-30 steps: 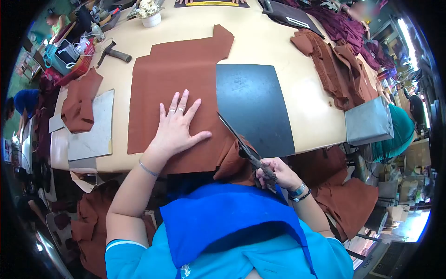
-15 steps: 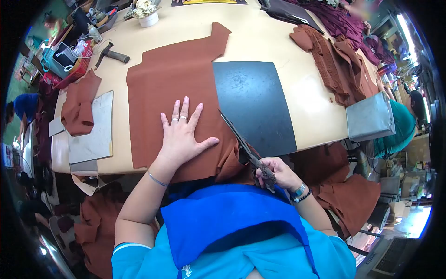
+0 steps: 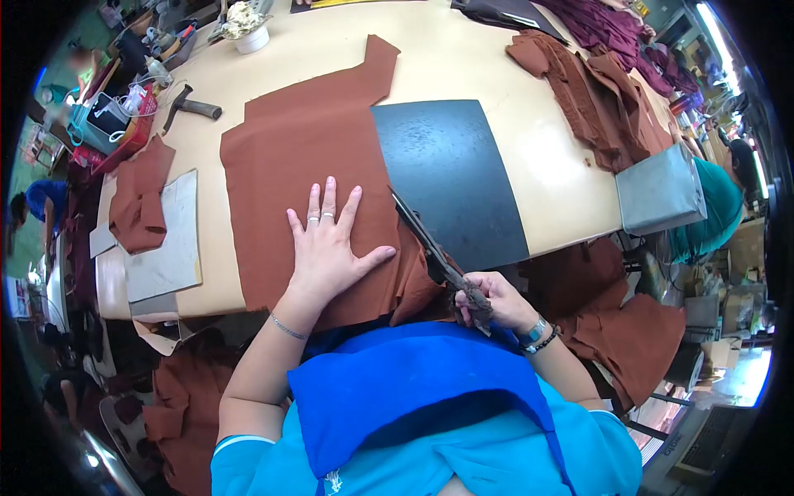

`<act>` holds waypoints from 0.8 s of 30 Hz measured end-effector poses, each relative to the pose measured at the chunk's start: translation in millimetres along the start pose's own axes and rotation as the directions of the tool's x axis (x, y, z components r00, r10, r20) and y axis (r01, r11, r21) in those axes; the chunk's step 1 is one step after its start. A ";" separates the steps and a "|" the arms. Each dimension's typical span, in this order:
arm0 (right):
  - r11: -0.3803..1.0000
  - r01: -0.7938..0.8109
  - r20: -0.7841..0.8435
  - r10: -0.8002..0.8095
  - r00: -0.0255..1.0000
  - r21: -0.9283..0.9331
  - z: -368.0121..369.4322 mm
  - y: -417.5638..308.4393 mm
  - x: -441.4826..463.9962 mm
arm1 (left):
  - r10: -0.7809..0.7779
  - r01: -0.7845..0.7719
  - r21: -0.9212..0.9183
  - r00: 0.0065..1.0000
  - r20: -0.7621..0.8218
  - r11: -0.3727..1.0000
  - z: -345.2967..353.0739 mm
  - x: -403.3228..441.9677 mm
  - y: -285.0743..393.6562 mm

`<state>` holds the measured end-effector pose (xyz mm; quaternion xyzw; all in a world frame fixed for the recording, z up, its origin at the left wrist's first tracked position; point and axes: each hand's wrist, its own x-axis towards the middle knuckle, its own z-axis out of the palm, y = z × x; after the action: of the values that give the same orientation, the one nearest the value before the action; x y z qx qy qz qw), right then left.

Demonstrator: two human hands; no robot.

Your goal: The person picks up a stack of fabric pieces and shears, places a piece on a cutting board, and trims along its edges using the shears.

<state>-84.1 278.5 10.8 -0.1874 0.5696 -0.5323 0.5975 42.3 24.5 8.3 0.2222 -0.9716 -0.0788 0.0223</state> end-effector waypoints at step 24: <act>0.999 -0.009 -0.049 0.012 0.999 0.052 6.3 -5.8 -4.3 | 0.133 -0.133 0.015 0.991 0.016 0.991 -5.2 27.7 -19.8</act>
<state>-80.1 277.7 19.5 -0.1559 0.5713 -0.5482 0.5906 26.3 -5.9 10.4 0.1565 -0.9849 -0.0711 0.0183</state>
